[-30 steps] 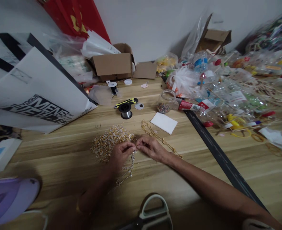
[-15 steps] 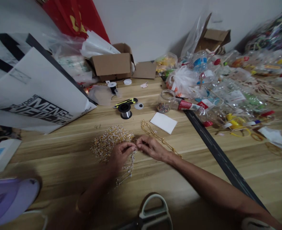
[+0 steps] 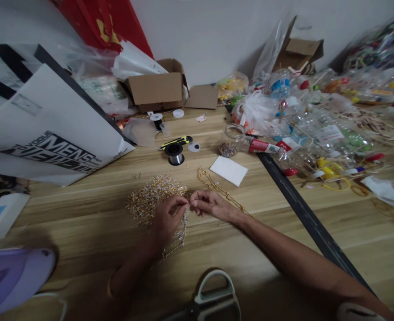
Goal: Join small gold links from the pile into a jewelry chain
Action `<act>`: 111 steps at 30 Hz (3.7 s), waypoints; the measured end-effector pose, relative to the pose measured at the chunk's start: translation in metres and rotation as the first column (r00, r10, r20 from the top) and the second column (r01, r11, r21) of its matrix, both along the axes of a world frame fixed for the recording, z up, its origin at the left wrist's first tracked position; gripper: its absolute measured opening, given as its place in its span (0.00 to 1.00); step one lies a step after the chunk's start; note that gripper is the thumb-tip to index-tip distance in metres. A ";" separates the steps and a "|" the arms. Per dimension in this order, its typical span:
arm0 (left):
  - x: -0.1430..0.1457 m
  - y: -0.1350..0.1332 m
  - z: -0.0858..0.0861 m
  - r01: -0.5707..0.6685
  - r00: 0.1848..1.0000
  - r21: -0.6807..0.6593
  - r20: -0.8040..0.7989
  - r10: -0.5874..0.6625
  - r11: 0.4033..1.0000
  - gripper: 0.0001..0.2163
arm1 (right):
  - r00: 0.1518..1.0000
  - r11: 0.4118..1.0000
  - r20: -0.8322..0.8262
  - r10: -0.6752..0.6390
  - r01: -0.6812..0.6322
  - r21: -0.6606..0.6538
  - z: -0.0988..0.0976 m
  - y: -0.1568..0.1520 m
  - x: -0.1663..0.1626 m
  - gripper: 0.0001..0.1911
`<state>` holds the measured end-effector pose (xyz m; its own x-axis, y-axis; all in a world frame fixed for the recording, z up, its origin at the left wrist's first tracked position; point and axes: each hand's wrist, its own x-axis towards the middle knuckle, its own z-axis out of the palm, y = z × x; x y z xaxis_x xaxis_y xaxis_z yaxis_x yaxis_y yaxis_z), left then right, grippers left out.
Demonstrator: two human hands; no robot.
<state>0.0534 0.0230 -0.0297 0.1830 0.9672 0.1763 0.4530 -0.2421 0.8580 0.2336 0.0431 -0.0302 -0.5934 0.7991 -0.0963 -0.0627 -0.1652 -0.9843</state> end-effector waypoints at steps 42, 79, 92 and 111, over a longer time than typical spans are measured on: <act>0.001 0.001 0.005 -0.012 0.989 -0.168 0.141 0.036 0.986 0.06 | 0.996 0.996 0.009 -0.093 0.093 -0.004 -0.002 0.001 -0.001 0.15; -0.001 0.004 0.001 -0.020 0.969 -0.012 0.245 0.022 1.000 0.05 | 0.998 0.999 -0.062 -0.028 0.030 0.037 0.003 -0.002 -0.003 0.13; 0.006 -0.002 0.016 0.081 0.945 -0.132 0.326 -0.034 0.988 0.05 | 0.990 0.950 0.137 -0.042 -0.003 0.312 0.011 -0.005 0.001 0.16; 0.002 0.006 0.024 0.258 0.870 -0.460 0.492 0.002 0.849 0.10 | 0.946 0.881 0.262 -0.193 0.049 0.470 0.024 0.001 0.003 0.15</act>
<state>0.0558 0.0290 -0.0062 0.3350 0.9150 -0.2249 -0.0279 0.2482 0.9683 0.2368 0.0439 -0.0065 -0.4907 0.8602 0.1386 0.2490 0.2909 -0.9238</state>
